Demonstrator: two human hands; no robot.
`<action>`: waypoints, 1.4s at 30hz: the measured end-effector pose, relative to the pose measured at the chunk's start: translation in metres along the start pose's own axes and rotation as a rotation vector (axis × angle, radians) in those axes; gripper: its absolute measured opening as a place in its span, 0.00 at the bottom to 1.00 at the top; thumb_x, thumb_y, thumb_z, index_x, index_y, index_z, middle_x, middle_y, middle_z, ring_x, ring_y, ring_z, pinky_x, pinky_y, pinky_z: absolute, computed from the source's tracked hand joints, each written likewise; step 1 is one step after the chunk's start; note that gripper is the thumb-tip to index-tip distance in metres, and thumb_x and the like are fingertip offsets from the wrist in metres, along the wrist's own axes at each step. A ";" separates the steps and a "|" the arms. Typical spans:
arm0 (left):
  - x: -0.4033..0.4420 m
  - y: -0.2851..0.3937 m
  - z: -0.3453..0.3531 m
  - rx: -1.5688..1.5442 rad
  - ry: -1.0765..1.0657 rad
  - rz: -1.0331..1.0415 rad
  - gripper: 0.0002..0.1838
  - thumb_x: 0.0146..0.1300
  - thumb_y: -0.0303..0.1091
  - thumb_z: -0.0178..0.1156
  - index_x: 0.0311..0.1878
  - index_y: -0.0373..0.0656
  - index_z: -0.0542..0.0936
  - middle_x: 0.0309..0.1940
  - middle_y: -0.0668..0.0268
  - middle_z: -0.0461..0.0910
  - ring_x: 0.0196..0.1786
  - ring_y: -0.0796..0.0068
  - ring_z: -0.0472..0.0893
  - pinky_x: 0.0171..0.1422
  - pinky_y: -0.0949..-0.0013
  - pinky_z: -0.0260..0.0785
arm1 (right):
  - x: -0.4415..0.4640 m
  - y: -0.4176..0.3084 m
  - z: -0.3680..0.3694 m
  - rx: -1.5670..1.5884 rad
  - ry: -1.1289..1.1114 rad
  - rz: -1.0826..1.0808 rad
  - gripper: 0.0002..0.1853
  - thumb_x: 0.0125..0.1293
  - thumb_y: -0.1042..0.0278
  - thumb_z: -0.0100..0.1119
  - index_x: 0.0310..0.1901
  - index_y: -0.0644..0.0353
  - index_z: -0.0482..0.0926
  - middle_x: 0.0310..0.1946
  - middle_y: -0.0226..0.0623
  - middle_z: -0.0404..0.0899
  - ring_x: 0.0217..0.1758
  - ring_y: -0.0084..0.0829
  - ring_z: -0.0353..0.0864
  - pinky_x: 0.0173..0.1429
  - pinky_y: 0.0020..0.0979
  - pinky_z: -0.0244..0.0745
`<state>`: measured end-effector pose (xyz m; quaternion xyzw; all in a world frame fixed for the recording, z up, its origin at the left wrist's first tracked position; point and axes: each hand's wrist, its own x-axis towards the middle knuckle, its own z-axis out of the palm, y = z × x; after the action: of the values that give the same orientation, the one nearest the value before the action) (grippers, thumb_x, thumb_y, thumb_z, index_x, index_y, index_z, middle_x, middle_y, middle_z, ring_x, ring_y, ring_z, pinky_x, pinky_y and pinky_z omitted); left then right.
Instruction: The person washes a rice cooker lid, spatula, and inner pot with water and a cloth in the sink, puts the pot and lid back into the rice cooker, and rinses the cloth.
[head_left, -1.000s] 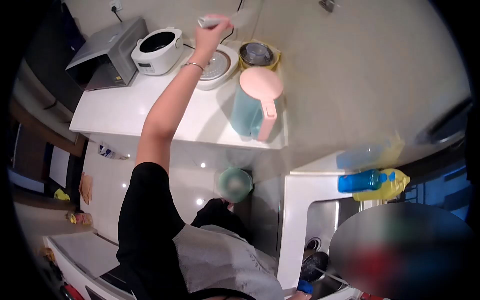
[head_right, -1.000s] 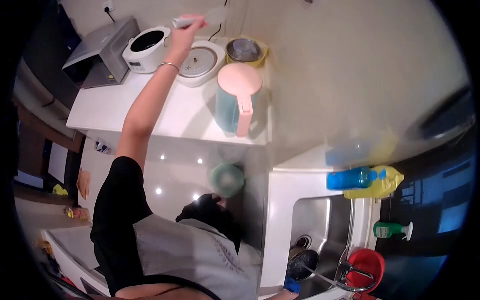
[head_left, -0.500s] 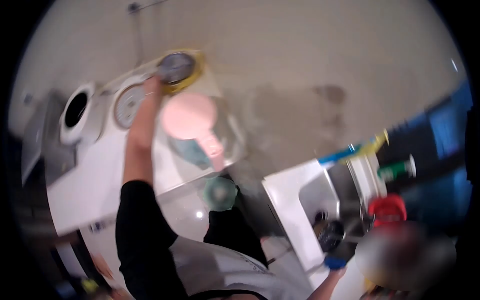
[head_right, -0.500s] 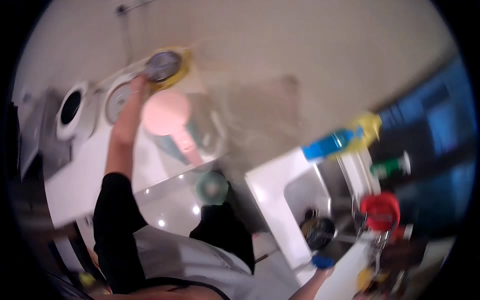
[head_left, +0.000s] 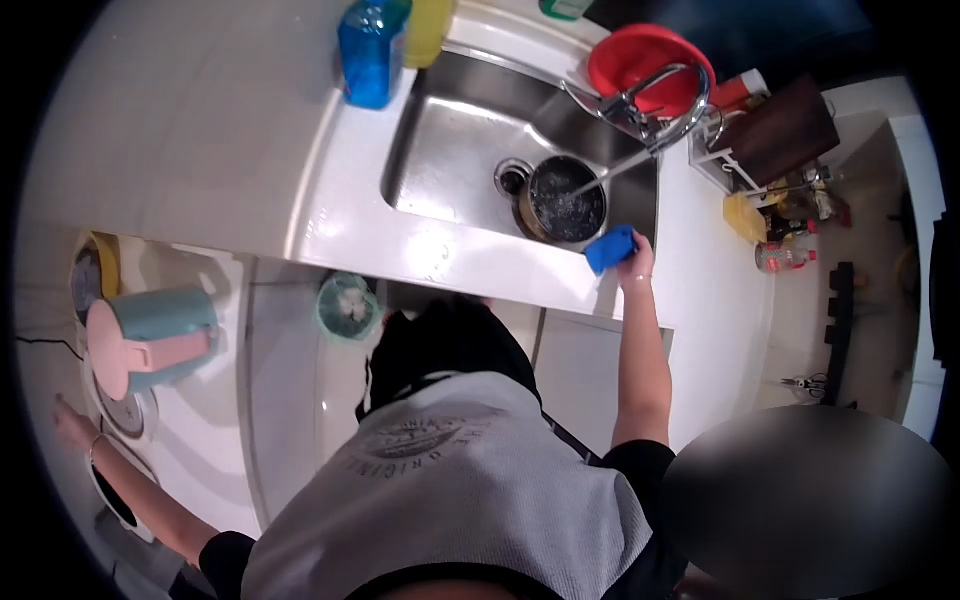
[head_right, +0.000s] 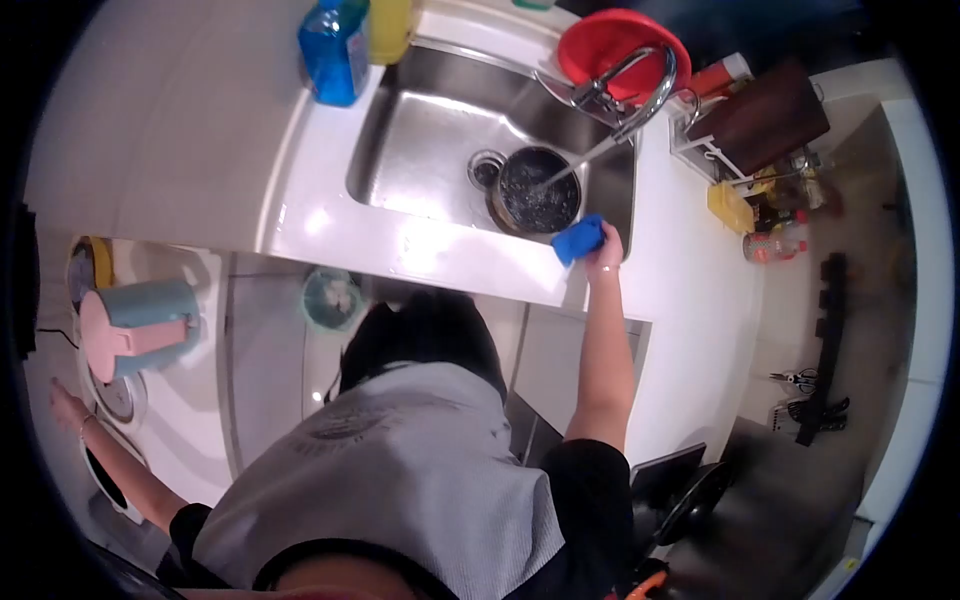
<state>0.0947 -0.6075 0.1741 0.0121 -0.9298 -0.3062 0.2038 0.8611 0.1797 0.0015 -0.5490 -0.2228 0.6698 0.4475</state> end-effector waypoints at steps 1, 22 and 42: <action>-0.031 0.034 -0.013 0.028 0.140 0.134 0.31 0.44 0.55 0.59 0.49 0.45 0.71 0.51 0.64 0.67 0.53 0.63 0.63 0.54 0.61 0.57 | -0.003 -0.006 0.010 -0.005 -0.034 0.017 0.10 0.56 0.67 0.51 0.38 0.63 0.73 0.35 0.37 0.75 0.41 0.33 0.74 0.51 0.34 0.69; -0.720 0.534 0.437 -0.417 -1.237 0.319 0.19 0.50 0.23 0.56 0.46 0.33 0.66 0.37 0.57 0.70 0.35 0.72 0.75 0.38 0.71 0.71 | 0.076 -0.012 -0.016 -0.366 -0.341 -0.295 0.19 0.57 0.76 0.53 0.51 0.63 0.64 0.47 0.40 0.70 0.50 0.29 0.69 0.54 0.26 0.64; -0.712 0.571 0.396 -0.014 -1.610 -0.308 0.14 0.56 0.21 0.41 0.43 0.21 0.69 0.28 0.43 0.76 0.25 0.46 0.79 0.18 0.52 0.75 | 0.063 -0.001 -0.060 -0.690 -0.096 -0.712 0.27 0.50 0.78 0.53 0.54 0.65 0.61 0.43 0.46 0.70 0.46 0.40 0.71 0.54 0.34 0.64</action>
<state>0.6528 0.1852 -0.0514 -0.0852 -0.7773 -0.2514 -0.5705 0.9172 0.2215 -0.0494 -0.5233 -0.6254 0.3873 0.4301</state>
